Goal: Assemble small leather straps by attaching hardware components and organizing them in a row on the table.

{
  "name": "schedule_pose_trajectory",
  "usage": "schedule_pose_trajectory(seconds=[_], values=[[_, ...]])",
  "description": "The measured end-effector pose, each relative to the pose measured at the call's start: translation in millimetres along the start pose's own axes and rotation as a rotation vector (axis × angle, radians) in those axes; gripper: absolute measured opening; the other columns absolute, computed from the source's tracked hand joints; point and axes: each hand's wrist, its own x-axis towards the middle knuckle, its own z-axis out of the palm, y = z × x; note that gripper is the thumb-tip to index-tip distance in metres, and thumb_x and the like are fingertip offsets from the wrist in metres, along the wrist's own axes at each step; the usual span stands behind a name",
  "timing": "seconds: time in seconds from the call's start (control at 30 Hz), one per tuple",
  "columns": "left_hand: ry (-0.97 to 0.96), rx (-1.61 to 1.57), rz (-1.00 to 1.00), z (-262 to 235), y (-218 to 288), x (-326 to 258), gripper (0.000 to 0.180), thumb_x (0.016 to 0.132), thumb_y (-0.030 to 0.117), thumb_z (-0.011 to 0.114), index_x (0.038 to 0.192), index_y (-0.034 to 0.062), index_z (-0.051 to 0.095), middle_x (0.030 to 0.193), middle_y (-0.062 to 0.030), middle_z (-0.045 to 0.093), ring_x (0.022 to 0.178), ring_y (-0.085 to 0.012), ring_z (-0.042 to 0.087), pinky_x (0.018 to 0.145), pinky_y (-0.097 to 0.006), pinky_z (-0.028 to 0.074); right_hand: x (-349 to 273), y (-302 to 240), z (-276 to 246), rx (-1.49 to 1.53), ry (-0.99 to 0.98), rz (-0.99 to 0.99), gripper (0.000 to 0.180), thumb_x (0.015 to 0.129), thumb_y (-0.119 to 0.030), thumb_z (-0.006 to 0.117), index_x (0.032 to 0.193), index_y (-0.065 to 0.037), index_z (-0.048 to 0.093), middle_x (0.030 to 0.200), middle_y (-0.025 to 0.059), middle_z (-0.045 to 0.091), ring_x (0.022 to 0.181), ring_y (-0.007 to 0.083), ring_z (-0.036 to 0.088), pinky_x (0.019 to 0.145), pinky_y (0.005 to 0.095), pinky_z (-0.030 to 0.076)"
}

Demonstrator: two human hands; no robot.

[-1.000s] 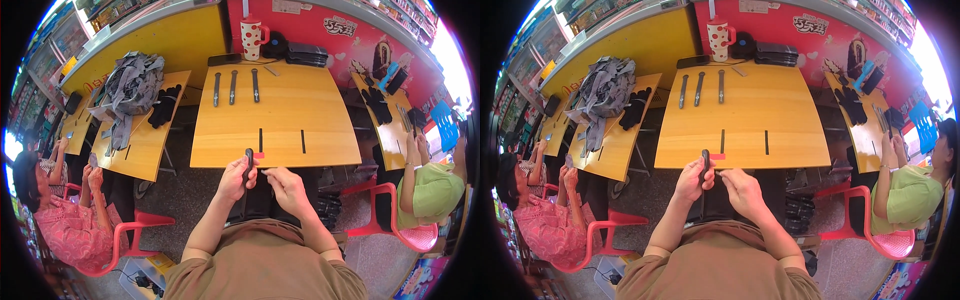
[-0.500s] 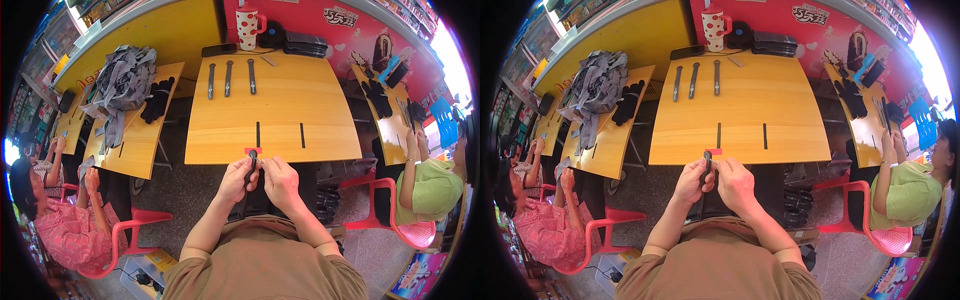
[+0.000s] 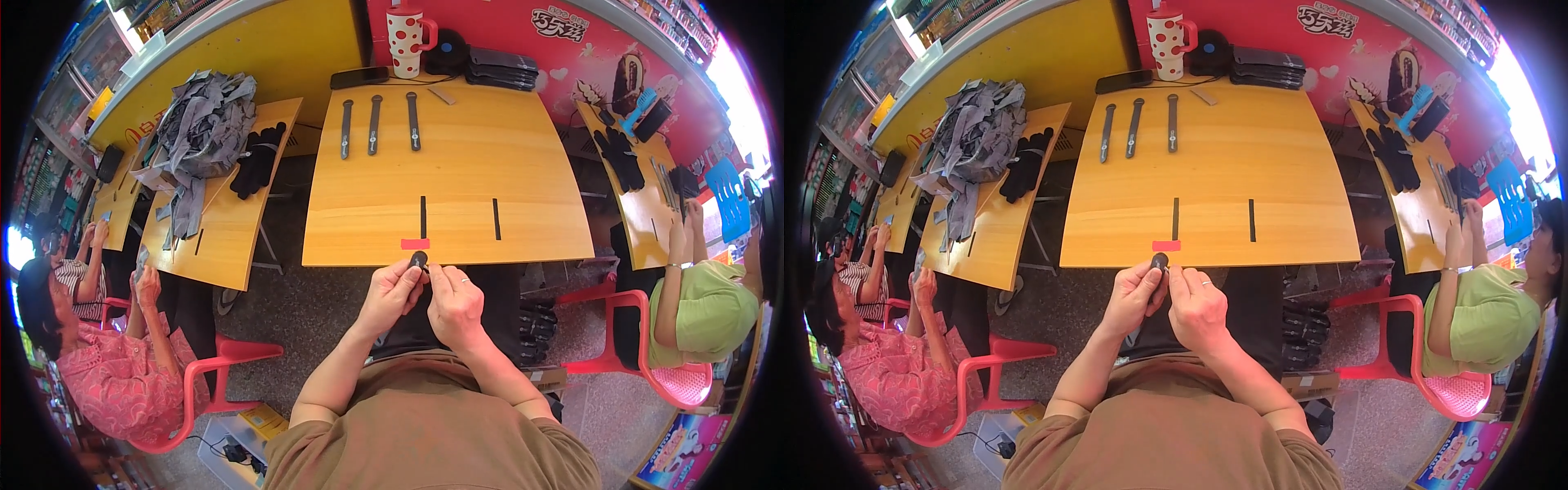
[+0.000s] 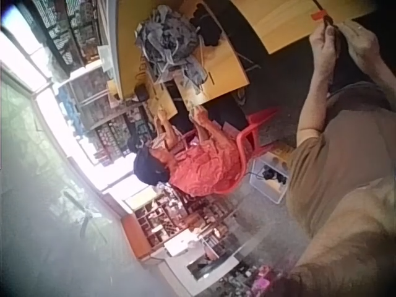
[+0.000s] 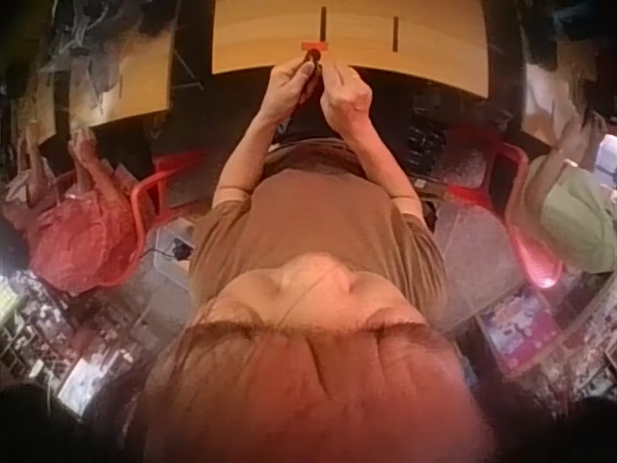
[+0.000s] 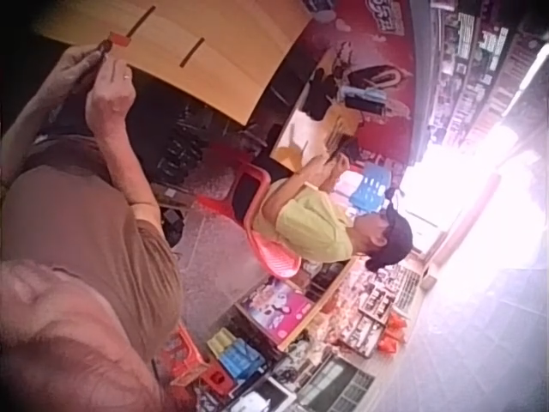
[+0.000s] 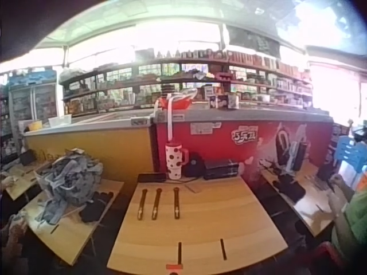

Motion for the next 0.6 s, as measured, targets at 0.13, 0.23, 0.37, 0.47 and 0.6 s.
schedule_pose_trajectory(seconds=[0.13,0.23,0.37,0.47,0.6], values=[[-0.009,0.167,0.052,0,6,-3,0.025,0.100,0.022,0.051,0.087,0.0016,0.059,0.060,0.0042,0.045,0.051,-0.0029,0.039,0.045,-0.019,0.031,2,8,-4,-0.113,-0.021,-0.184,0.032,0.068,-0.002,0.062,0.099,0.010,0.062,0.076,0.0117,0.056,0.066,0.0235,0.060,0.051,0.0305,0.048],[-0.033,0.302,0.107,-4,10,-4,0.025,0.100,0.020,0.052,0.084,0.0011,0.058,0.059,0.0042,0.044,0.053,-0.0033,0.039,0.048,-0.020,0.032,14,18,-13,-0.204,-0.071,-0.370,0.030,0.071,-0.005,0.062,0.097,0.009,0.062,0.075,0.0105,0.055,0.064,0.0206,0.059,0.049,0.0281,0.047],[-0.111,0.401,0.058,-11,18,-5,0.025,0.098,0.017,0.053,0.080,0.0006,0.058,0.059,0.0027,0.045,0.055,-0.0041,0.041,0.050,-0.021,0.035,27,30,-26,-0.265,-0.129,-0.555,0.029,0.071,-0.008,0.062,0.095,0.008,0.063,0.073,0.0090,0.054,0.064,0.0189,0.058,0.049,0.0267,0.046],[-0.246,0.394,-0.030,-16,27,-4,0.023,0.096,0.015,0.055,0.079,-0.0007,0.057,0.057,-0.0003,0.045,0.055,-0.0056,0.042,0.051,-0.023,0.037,38,38,-35,-0.244,-0.137,-0.662,0.027,0.071,-0.009,0.063,0.093,0.006,0.064,0.075,0.0080,0.056,0.066,0.0178,0.058,0.053,0.0269,0.048],[-0.462,0.704,0.166,-25,46,2,0.025,0.092,0.012,0.058,0.071,-0.0009,0.051,0.052,-0.0099,0.043,0.047,-0.0166,0.040,0.048,-0.030,0.036,43,42,-41,-0.253,-0.176,-0.847,0.024,0.070,-0.010,0.064,0.089,0.003,0.064,0.077,0.0077,0.058,0.069,0.0179,0.059,0.058,0.0271,0.049]])
